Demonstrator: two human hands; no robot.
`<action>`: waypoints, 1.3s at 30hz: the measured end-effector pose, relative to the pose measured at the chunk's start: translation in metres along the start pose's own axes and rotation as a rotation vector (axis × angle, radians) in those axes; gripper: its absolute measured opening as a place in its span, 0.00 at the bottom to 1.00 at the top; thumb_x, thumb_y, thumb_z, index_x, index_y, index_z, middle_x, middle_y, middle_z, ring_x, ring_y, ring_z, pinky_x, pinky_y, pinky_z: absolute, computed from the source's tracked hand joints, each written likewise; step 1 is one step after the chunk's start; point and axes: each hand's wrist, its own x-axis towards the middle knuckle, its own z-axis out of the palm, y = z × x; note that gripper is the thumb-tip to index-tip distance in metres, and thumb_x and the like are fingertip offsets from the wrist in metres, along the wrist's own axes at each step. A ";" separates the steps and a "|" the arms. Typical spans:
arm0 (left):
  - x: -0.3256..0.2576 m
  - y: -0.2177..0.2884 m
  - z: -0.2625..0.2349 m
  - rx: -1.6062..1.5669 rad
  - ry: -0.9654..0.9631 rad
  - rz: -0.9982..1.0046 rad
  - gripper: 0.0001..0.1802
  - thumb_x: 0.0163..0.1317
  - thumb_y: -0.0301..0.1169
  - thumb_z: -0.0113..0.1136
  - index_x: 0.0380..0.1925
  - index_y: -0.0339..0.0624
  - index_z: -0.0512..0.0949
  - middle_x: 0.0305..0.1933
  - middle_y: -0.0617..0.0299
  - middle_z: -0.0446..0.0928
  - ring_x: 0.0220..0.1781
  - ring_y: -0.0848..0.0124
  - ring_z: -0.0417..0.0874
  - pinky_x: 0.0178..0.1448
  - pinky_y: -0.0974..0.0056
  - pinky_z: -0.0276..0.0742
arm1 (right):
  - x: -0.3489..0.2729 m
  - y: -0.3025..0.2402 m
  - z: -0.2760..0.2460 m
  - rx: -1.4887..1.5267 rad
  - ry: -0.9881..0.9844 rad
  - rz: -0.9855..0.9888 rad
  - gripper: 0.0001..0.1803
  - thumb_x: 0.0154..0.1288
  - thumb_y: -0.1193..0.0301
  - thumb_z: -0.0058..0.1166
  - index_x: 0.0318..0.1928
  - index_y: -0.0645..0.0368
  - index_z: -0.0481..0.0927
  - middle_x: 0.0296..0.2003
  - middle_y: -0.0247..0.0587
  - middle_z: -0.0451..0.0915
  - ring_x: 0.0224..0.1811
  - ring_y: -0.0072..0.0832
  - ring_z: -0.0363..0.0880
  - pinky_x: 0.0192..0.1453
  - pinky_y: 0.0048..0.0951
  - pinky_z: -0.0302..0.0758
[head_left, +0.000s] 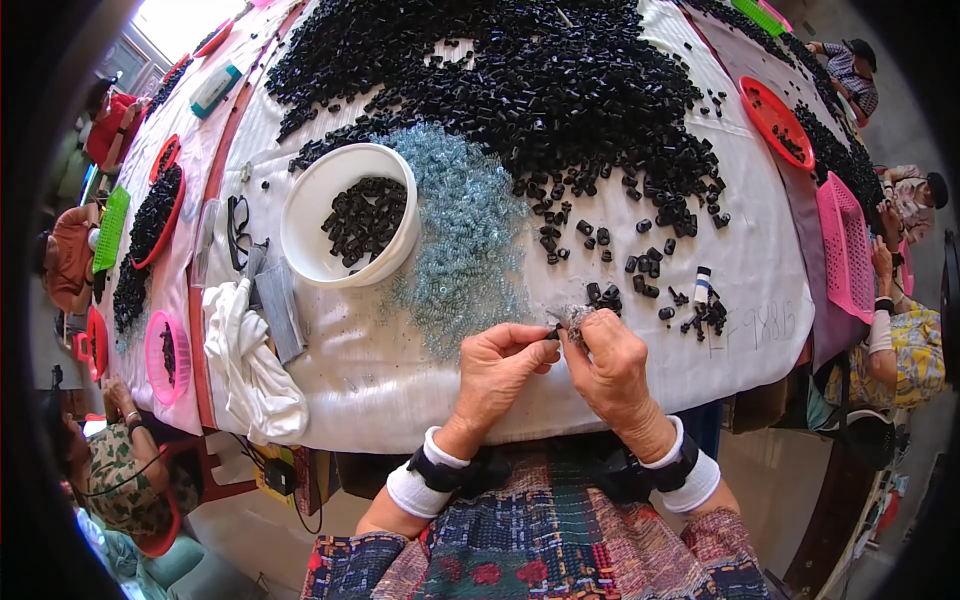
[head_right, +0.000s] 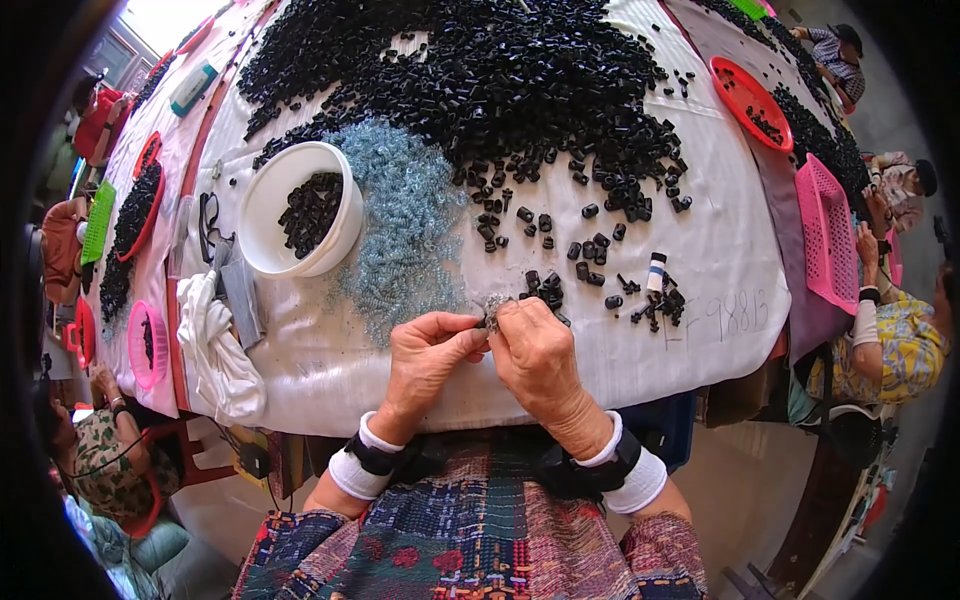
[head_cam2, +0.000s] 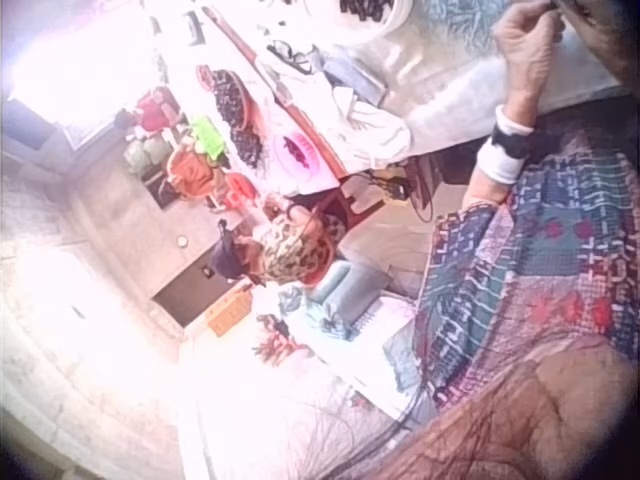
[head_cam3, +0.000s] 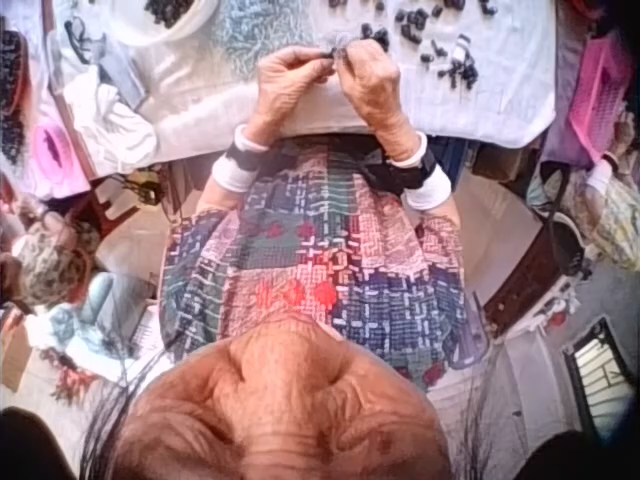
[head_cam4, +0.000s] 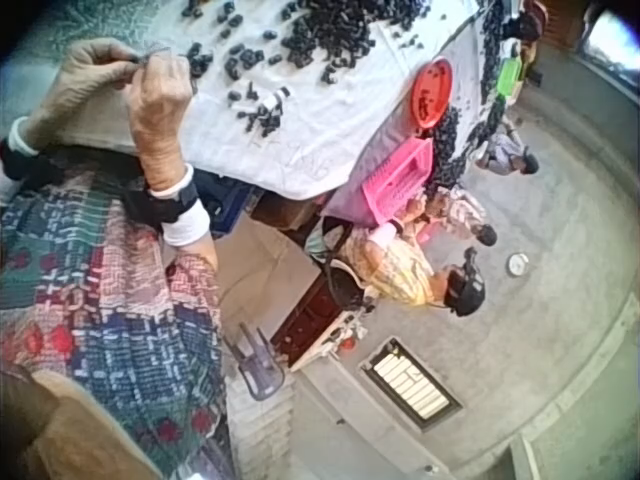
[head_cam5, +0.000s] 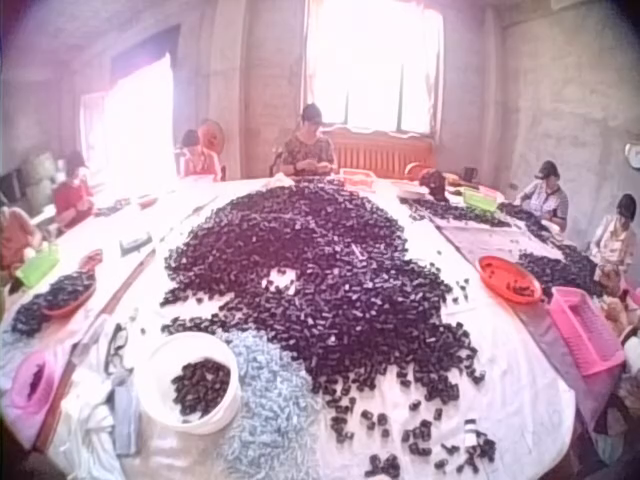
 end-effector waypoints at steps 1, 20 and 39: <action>0.001 0.002 0.001 -0.015 0.005 -0.031 0.09 0.57 0.24 0.63 0.37 0.33 0.79 0.33 0.59 0.82 0.34 0.75 0.83 0.36 0.73 0.79 | 0.001 0.001 0.001 0.002 0.001 -0.001 0.09 0.45 0.86 0.55 0.29 0.64 0.72 0.25 0.47 0.73 0.30 0.43 0.74 0.33 0.38 0.72; 0.008 0.010 0.007 -0.004 0.018 -0.136 0.11 0.58 0.30 0.63 0.37 0.32 0.80 0.33 0.58 0.82 0.33 0.74 0.83 0.34 0.73 0.78 | 0.004 0.002 0.004 -0.017 0.000 0.087 0.08 0.47 0.83 0.54 0.30 0.64 0.72 0.25 0.48 0.73 0.29 0.45 0.74 0.32 0.39 0.72; 0.011 0.020 0.002 -0.309 -0.023 -0.292 0.10 0.57 0.27 0.60 0.37 0.32 0.77 0.33 0.55 0.80 0.33 0.69 0.83 0.36 0.70 0.80 | -0.003 0.010 0.015 0.119 0.013 -0.065 0.19 0.42 0.74 0.66 0.36 0.65 0.74 0.38 0.50 0.72 0.39 0.46 0.71 0.42 0.40 0.72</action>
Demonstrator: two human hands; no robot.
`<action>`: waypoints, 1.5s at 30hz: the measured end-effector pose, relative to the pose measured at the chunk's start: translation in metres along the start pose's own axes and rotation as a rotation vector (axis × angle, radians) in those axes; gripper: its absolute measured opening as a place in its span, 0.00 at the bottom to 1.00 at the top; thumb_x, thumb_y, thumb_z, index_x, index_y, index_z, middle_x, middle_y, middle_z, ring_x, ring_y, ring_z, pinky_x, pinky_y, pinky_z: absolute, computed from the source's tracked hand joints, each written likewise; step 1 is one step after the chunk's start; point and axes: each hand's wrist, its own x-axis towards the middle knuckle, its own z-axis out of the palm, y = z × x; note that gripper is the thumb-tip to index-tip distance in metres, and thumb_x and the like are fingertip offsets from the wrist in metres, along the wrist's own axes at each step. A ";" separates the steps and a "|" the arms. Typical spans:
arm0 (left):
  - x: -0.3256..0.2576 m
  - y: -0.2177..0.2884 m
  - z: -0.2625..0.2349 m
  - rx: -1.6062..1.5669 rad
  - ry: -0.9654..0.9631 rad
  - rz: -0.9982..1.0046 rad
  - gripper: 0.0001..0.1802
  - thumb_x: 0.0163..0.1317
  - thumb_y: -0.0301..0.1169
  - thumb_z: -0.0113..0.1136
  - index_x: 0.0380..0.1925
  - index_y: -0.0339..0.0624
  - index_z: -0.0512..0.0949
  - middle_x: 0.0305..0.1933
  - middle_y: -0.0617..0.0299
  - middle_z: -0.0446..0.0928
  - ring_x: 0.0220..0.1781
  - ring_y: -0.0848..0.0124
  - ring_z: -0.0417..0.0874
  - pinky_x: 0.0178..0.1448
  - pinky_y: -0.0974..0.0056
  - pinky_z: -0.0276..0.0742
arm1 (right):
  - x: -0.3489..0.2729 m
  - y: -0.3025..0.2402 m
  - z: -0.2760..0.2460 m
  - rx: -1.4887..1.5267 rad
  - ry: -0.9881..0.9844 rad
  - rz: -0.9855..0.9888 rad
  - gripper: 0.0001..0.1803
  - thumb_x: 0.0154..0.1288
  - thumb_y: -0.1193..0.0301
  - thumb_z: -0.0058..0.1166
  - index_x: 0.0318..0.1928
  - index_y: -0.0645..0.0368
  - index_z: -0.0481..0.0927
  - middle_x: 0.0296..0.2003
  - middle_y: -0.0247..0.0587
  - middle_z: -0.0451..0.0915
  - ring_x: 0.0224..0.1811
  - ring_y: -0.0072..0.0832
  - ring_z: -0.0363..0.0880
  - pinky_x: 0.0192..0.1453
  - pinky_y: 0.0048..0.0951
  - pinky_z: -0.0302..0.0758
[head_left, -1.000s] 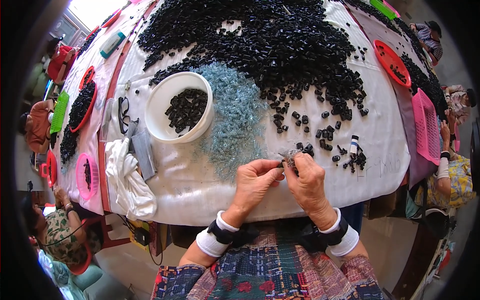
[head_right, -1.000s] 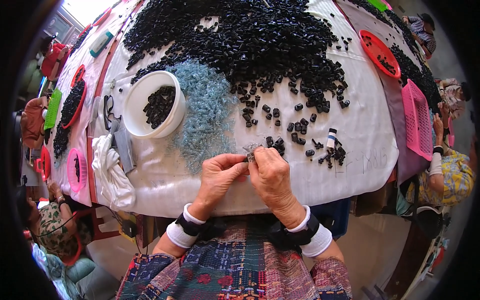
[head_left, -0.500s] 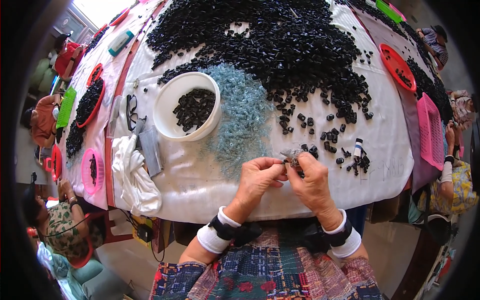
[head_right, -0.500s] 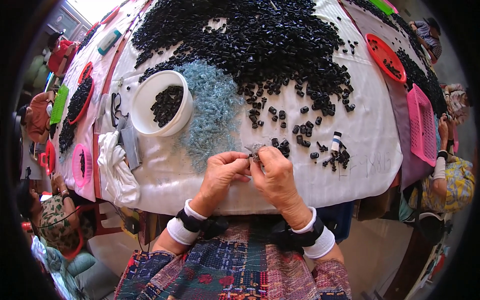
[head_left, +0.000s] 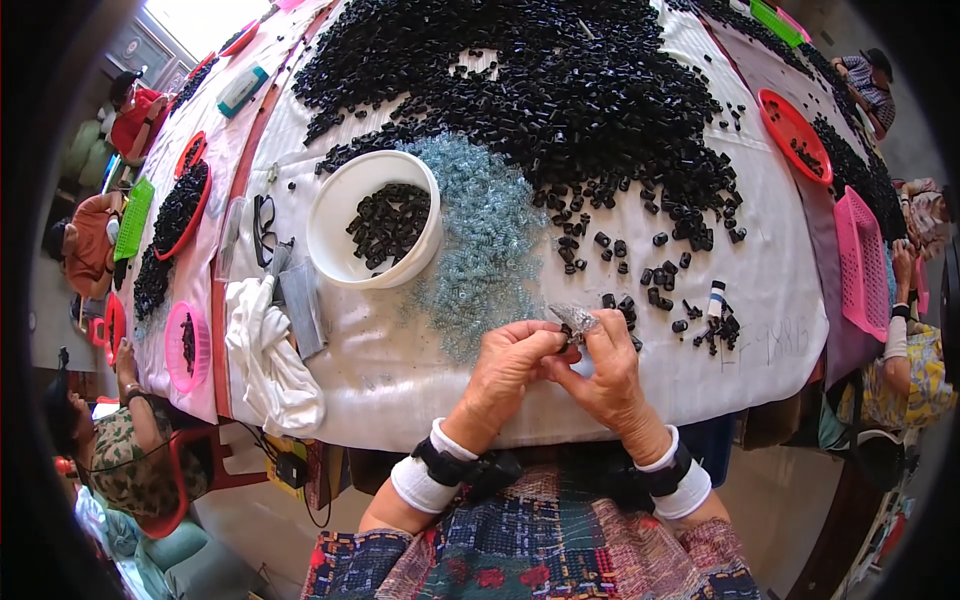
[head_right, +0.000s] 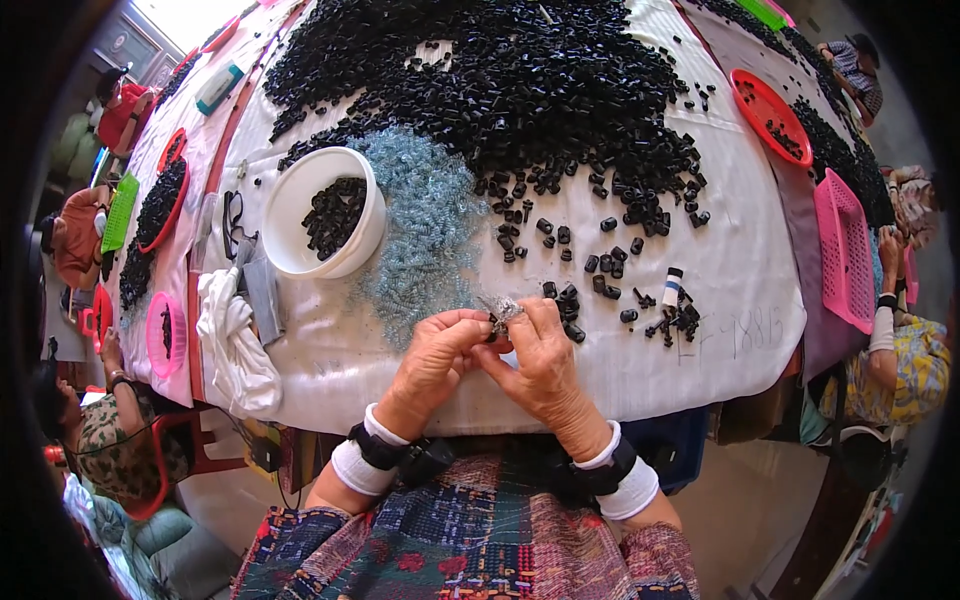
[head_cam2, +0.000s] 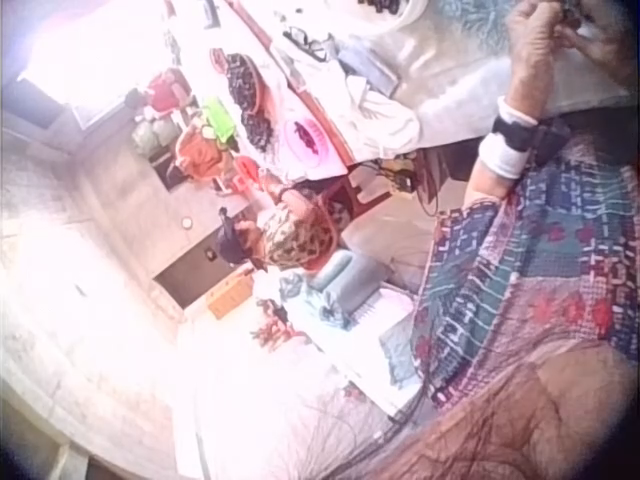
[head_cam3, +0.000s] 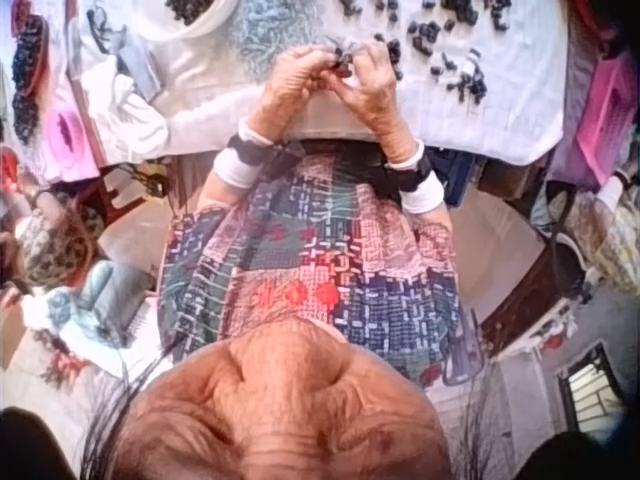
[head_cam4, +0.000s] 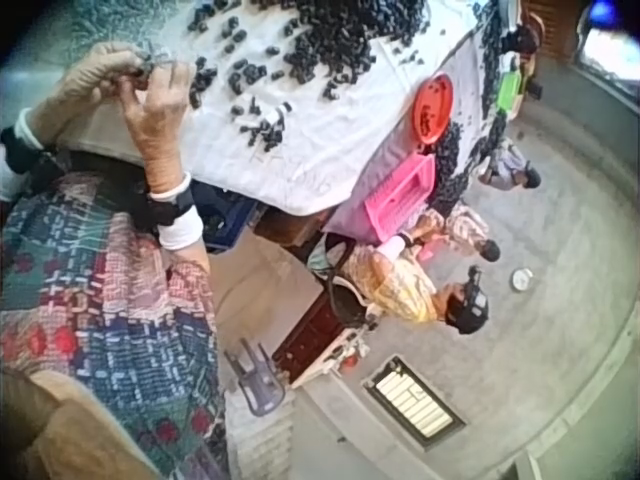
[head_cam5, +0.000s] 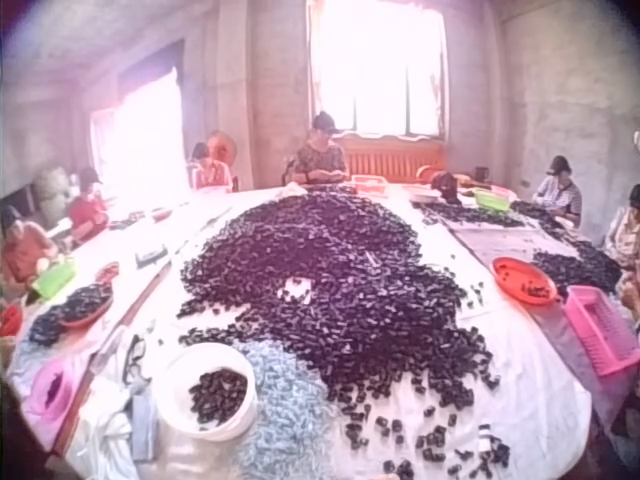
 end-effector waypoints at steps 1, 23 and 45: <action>-0.001 0.000 0.001 0.013 0.012 -0.001 0.10 0.57 0.27 0.59 0.37 0.32 0.77 0.33 0.55 0.80 0.33 0.69 0.83 0.36 0.70 0.80 | 0.000 0.000 0.001 -0.041 0.019 -0.011 0.18 0.42 0.74 0.66 0.34 0.65 0.73 0.36 0.50 0.71 0.38 0.45 0.71 0.40 0.40 0.72; 0.001 -0.002 0.002 0.169 0.053 -0.030 0.08 0.56 0.30 0.61 0.32 0.35 0.78 0.30 0.59 0.81 0.29 0.75 0.81 0.29 0.74 0.76 | 0.000 -0.001 -0.001 -0.139 0.033 -0.044 0.14 0.41 0.74 0.65 0.23 0.60 0.70 0.24 0.44 0.69 0.28 0.41 0.71 0.30 0.37 0.70; -0.006 0.003 -0.009 0.100 -0.079 -0.075 0.11 0.60 0.33 0.61 0.34 0.34 0.79 0.32 0.60 0.80 0.32 0.76 0.81 0.34 0.73 0.80 | -0.005 -0.001 -0.003 -0.024 0.037 -0.033 0.12 0.42 0.78 0.64 0.25 0.63 0.71 0.23 0.45 0.69 0.25 0.41 0.70 0.26 0.36 0.69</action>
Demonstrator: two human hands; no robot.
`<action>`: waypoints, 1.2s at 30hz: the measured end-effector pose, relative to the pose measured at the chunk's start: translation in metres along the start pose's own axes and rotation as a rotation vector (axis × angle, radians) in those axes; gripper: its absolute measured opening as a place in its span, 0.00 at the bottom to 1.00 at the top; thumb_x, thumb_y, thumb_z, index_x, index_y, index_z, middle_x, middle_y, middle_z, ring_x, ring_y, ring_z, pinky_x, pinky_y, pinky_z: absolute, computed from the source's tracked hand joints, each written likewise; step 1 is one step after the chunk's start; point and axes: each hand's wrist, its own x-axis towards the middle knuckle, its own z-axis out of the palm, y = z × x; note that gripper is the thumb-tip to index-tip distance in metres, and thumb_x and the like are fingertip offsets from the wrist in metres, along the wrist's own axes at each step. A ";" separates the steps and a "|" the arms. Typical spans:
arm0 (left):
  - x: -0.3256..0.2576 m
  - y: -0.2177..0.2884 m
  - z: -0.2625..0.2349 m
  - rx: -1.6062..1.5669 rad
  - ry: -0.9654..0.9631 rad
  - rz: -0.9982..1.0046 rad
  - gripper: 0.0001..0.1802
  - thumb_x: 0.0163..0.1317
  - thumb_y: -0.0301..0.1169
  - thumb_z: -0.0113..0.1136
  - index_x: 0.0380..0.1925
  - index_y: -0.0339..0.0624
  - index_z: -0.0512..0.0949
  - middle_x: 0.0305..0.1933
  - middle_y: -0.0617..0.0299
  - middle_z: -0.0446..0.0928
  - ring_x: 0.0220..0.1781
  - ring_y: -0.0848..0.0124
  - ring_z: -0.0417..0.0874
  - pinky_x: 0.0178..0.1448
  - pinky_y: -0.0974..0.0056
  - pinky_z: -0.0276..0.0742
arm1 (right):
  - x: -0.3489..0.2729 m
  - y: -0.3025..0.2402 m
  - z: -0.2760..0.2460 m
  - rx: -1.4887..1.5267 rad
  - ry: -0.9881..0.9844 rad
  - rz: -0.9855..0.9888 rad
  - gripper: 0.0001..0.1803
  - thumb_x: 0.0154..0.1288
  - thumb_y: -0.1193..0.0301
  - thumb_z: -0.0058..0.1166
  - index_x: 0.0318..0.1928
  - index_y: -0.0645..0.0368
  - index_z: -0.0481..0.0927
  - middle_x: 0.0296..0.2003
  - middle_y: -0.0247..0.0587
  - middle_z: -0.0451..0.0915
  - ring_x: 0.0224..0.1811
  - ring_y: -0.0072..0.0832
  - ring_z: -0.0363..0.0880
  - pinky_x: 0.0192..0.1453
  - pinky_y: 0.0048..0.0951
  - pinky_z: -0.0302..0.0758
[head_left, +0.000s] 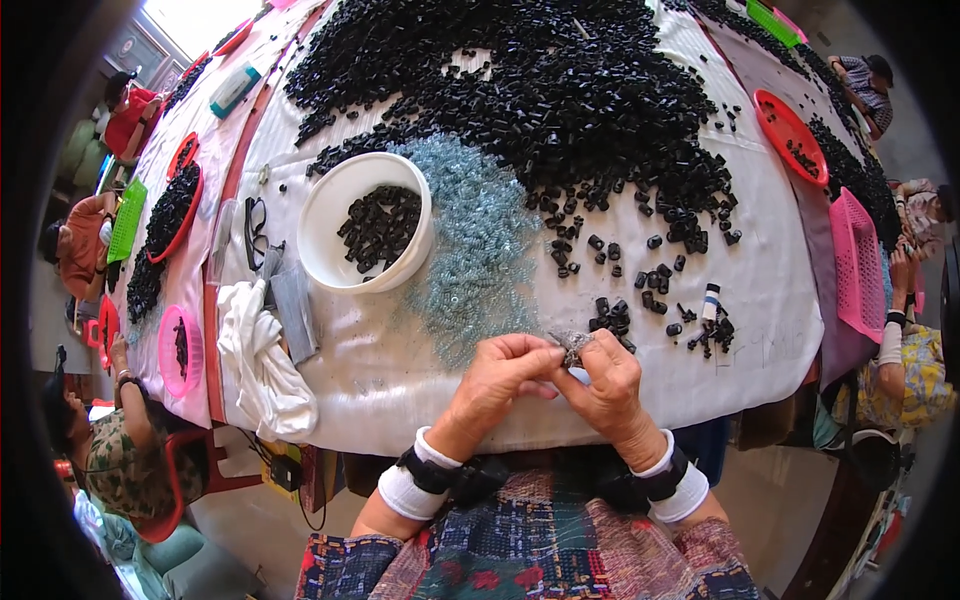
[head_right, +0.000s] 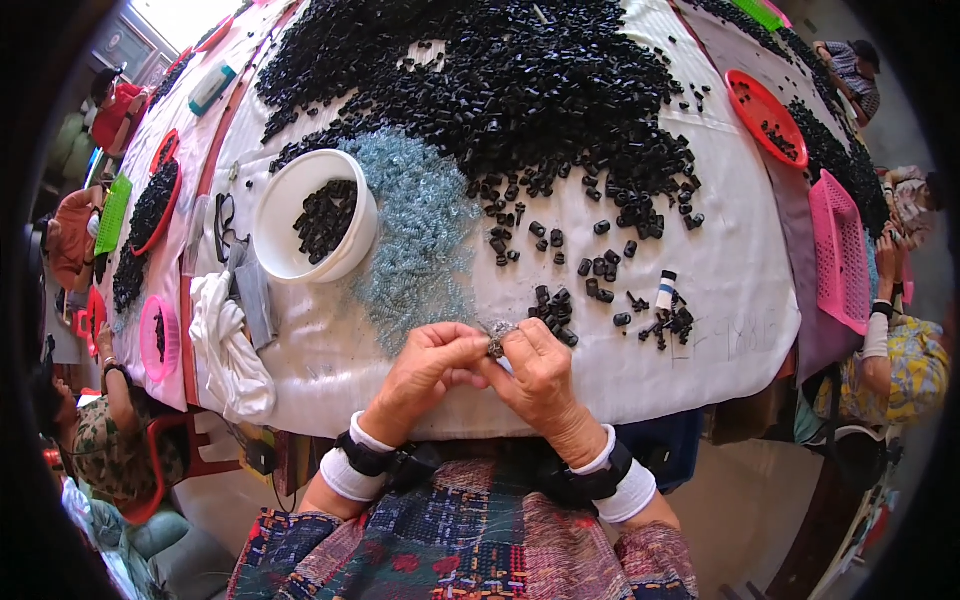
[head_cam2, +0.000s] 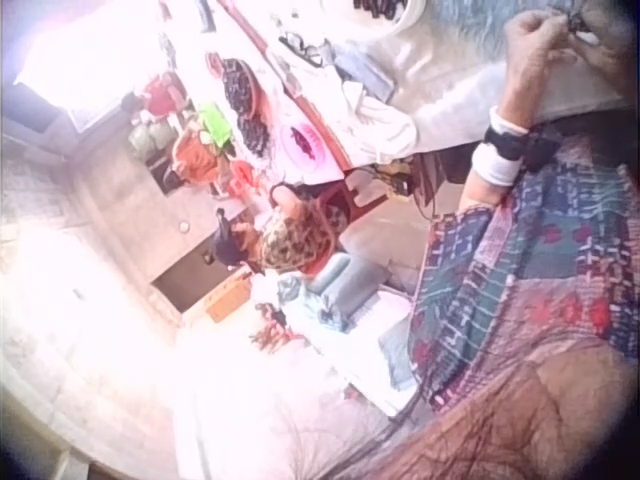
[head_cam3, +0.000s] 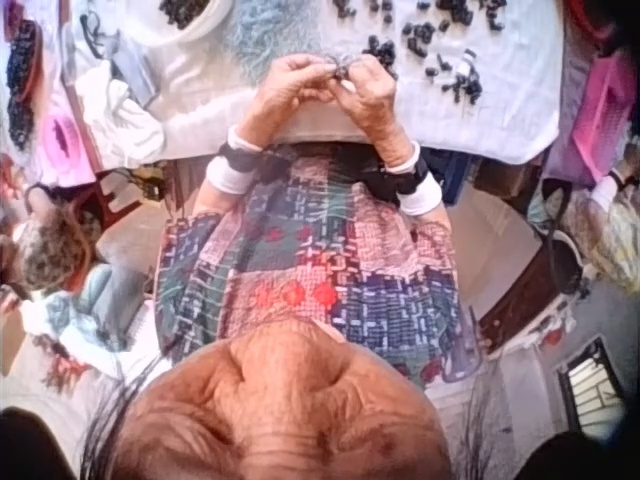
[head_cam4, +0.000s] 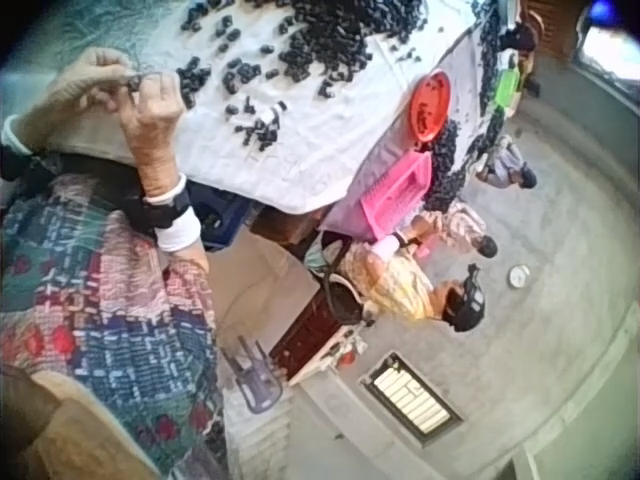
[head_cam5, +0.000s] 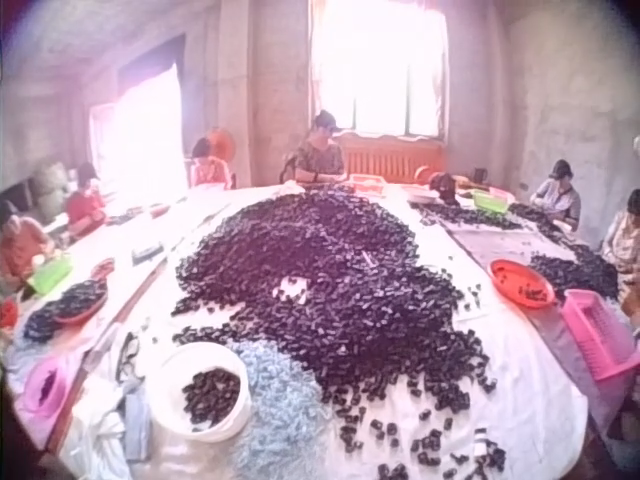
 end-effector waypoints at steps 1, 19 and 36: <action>-0.001 0.001 0.000 0.077 -0.017 -0.015 0.11 0.60 0.33 0.61 0.35 0.34 0.79 0.32 0.60 0.80 0.33 0.76 0.81 0.34 0.72 0.80 | 0.001 -0.001 -0.001 0.002 -0.006 -0.008 0.12 0.43 0.78 0.63 0.25 0.64 0.71 0.24 0.45 0.70 0.25 0.41 0.70 0.26 0.36 0.69; -0.008 0.108 -0.056 -0.343 0.179 0.471 0.20 0.67 0.44 0.49 0.43 0.36 0.75 0.39 0.53 0.81 0.35 0.66 0.85 0.33 0.64 0.86 | 0.025 0.038 -0.020 -0.584 -0.142 0.140 0.14 0.46 0.69 0.60 0.35 0.55 0.73 0.30 0.35 0.76 0.38 0.33 0.71 0.41 0.36 0.63; 0.006 0.008 -0.002 0.156 -0.021 0.149 0.11 0.62 0.31 0.59 0.41 0.36 0.75 0.35 0.57 0.80 0.34 0.74 0.82 0.31 0.72 0.80 | 0.024 -0.001 -0.004 0.007 -0.141 -0.057 0.20 0.46 0.80 0.55 0.45 0.62 0.72 0.30 0.45 0.73 0.34 0.42 0.74 0.41 0.39 0.71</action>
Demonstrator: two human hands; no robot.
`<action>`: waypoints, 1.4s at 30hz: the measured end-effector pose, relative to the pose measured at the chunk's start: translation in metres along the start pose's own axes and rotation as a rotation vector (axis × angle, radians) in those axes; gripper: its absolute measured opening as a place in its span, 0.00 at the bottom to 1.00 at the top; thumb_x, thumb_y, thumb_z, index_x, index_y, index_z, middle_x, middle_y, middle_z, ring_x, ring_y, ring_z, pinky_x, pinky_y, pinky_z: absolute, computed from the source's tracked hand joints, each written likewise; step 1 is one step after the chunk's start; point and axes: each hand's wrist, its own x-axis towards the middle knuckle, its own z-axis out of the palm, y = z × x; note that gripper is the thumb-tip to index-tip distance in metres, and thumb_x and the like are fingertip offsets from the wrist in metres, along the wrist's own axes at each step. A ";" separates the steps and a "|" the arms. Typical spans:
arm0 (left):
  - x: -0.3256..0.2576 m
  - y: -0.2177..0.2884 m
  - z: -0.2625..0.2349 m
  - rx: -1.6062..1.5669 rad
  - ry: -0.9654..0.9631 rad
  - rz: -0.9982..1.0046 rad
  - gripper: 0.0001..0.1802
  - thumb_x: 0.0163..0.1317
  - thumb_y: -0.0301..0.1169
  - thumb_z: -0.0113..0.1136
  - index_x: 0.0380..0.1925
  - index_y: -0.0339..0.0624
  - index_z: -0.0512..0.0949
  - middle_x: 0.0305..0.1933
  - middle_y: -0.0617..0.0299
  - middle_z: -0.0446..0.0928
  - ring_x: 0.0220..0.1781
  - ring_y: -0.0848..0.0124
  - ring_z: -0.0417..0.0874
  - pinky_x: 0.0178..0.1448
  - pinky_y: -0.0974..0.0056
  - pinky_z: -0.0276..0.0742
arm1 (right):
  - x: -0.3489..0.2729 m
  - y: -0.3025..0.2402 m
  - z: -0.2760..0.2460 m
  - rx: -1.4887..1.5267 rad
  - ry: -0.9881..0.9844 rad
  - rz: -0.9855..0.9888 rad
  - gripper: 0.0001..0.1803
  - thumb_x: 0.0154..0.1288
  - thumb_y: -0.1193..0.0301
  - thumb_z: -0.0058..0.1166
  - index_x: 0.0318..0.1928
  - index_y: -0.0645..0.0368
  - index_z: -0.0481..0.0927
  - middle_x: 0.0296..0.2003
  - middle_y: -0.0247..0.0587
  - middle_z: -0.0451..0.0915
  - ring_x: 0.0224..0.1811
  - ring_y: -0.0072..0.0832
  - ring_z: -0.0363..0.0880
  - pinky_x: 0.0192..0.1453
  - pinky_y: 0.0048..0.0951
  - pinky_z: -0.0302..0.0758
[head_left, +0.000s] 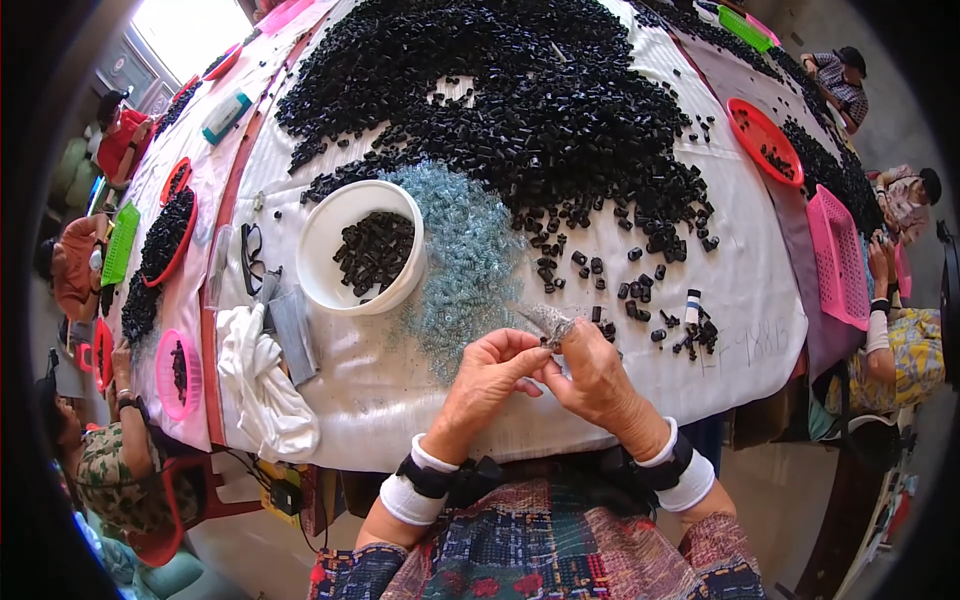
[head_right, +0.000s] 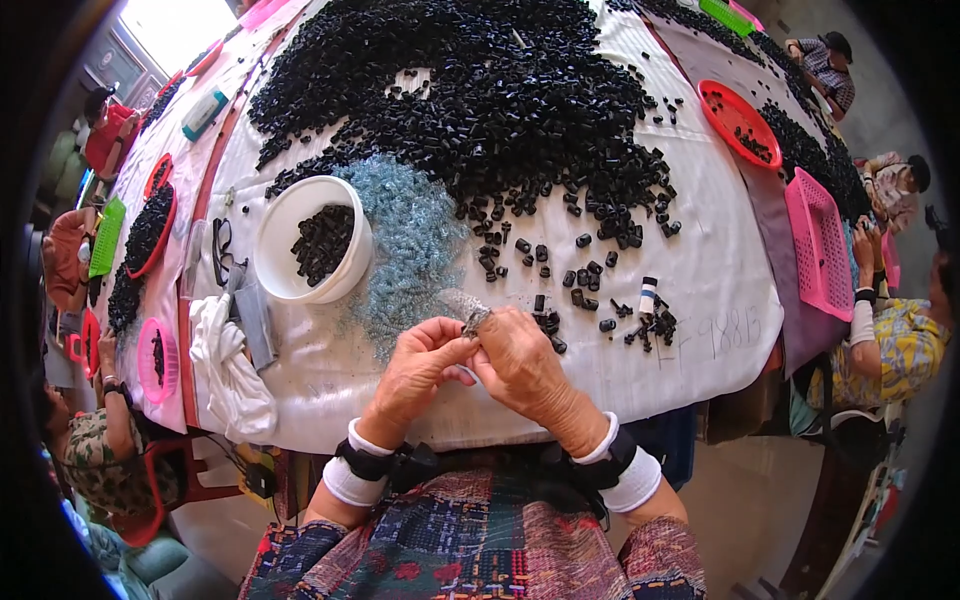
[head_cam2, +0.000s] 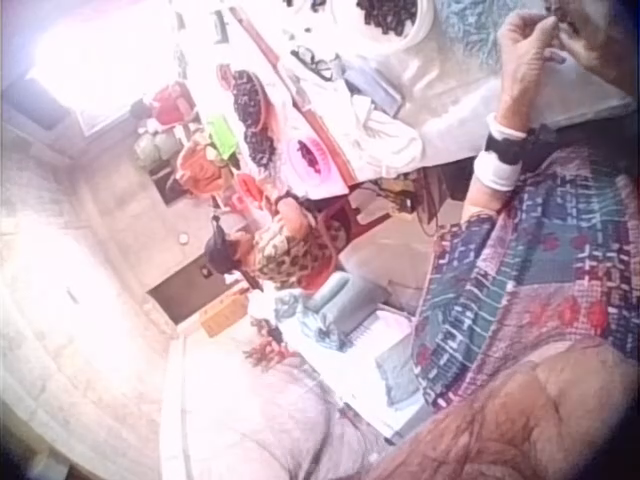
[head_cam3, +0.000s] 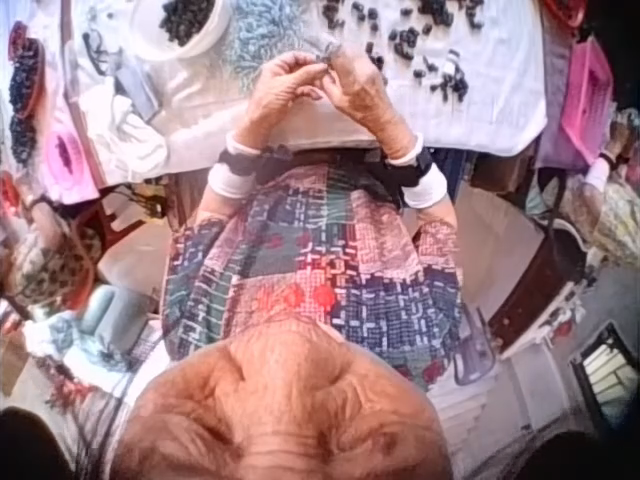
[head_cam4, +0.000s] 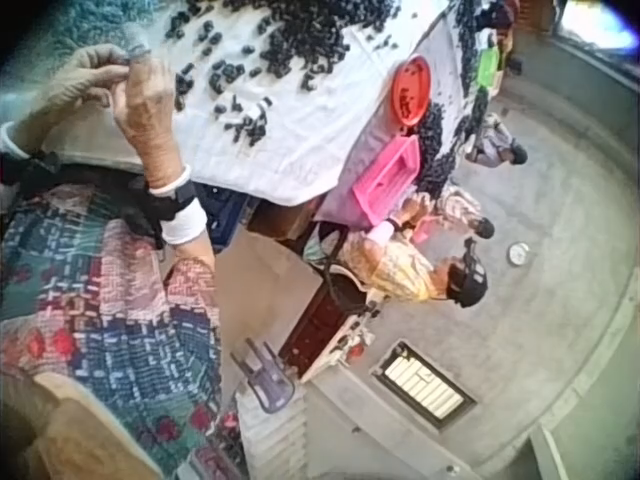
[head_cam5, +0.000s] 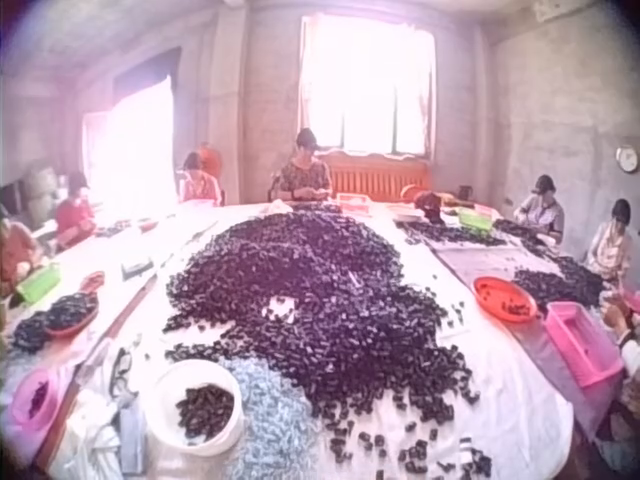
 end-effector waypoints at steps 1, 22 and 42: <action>-0.002 0.001 -0.002 -0.007 0.000 -0.020 0.11 0.62 0.31 0.58 0.40 0.36 0.75 0.34 0.57 0.80 0.32 0.74 0.82 0.30 0.72 0.80 | 0.002 -0.004 -0.004 0.102 -0.043 0.072 0.22 0.47 0.81 0.55 0.47 0.63 0.72 0.31 0.47 0.73 0.34 0.43 0.74 0.41 0.40 0.73; -0.015 -0.009 -0.017 -0.220 0.027 -0.058 0.07 0.62 0.30 0.59 0.36 0.39 0.76 0.29 0.58 0.79 0.25 0.75 0.80 0.27 0.73 0.77 | -0.001 0.046 -0.007 -0.287 -0.176 -0.026 0.16 0.53 0.78 0.49 0.45 0.62 0.75 0.41 0.44 0.78 0.52 0.38 0.73 0.55 0.36 0.67; -0.012 -0.009 -0.015 -0.186 0.038 -0.028 0.10 0.57 0.23 0.62 0.39 0.39 0.75 0.33 0.61 0.79 0.31 0.75 0.80 0.34 0.72 0.78 | 0.004 0.047 -0.002 -0.634 0.004 0.127 0.12 0.47 0.75 0.57 0.35 0.58 0.73 0.30 0.38 0.74 0.36 0.36 0.72 0.42 0.35 0.64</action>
